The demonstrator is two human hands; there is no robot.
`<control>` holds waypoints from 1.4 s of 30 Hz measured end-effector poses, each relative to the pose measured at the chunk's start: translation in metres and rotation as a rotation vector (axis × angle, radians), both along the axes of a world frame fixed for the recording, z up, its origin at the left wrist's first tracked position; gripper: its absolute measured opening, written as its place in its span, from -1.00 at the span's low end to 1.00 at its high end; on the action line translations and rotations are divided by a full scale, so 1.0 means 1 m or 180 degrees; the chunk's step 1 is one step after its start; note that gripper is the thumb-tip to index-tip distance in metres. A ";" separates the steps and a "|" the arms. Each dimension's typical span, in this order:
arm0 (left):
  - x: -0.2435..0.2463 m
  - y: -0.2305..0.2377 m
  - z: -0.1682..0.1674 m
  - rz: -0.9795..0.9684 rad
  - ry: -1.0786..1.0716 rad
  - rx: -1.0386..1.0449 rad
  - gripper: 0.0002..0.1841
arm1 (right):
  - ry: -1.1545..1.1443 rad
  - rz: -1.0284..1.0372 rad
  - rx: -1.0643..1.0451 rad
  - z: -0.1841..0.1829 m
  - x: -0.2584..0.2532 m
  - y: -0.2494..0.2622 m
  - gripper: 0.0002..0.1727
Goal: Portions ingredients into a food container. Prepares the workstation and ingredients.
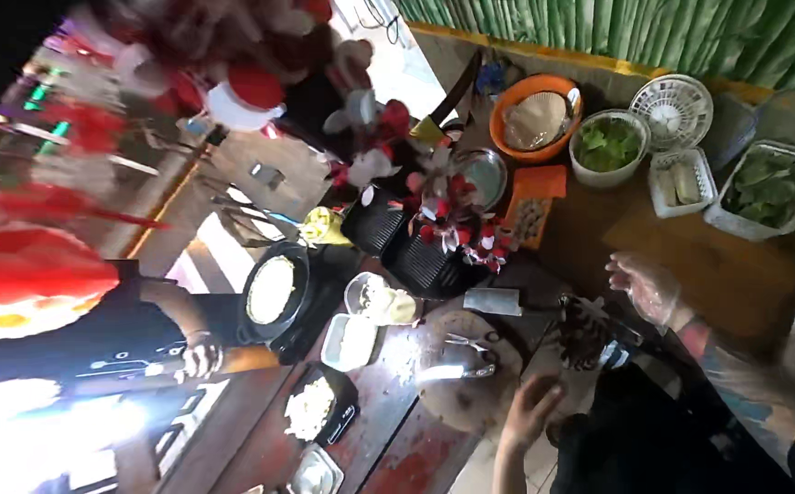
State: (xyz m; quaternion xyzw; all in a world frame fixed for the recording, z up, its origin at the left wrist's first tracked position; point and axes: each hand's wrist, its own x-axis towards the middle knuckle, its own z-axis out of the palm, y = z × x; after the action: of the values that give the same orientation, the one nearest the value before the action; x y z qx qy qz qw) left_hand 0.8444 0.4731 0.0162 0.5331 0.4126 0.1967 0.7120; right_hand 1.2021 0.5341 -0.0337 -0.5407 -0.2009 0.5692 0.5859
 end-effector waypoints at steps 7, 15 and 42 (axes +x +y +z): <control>0.166 0.233 0.007 0.0738 0.0734 0.1088 -0.52 | 0.0266 -0.0282 -0.0387 -0.020 0.060 0.013 -0.58; 0.253 0.400 -0.052 0.0865 0.2896 0.1862 -0.50 | 0.0280 -0.0845 -0.0375 -0.054 0.106 -0.022 -0.54; 0.262 0.466 -0.015 0.0006 0.4749 0.1733 -0.54 | 0.0165 -0.1377 -0.0992 -0.069 0.120 -0.096 -0.60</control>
State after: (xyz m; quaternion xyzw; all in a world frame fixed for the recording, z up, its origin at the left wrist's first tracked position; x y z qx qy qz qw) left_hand 1.1068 0.9392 0.0013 0.6792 0.7186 -0.1177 0.0922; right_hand 1.3223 0.4376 -0.1029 -0.6399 0.0244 0.4685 0.6086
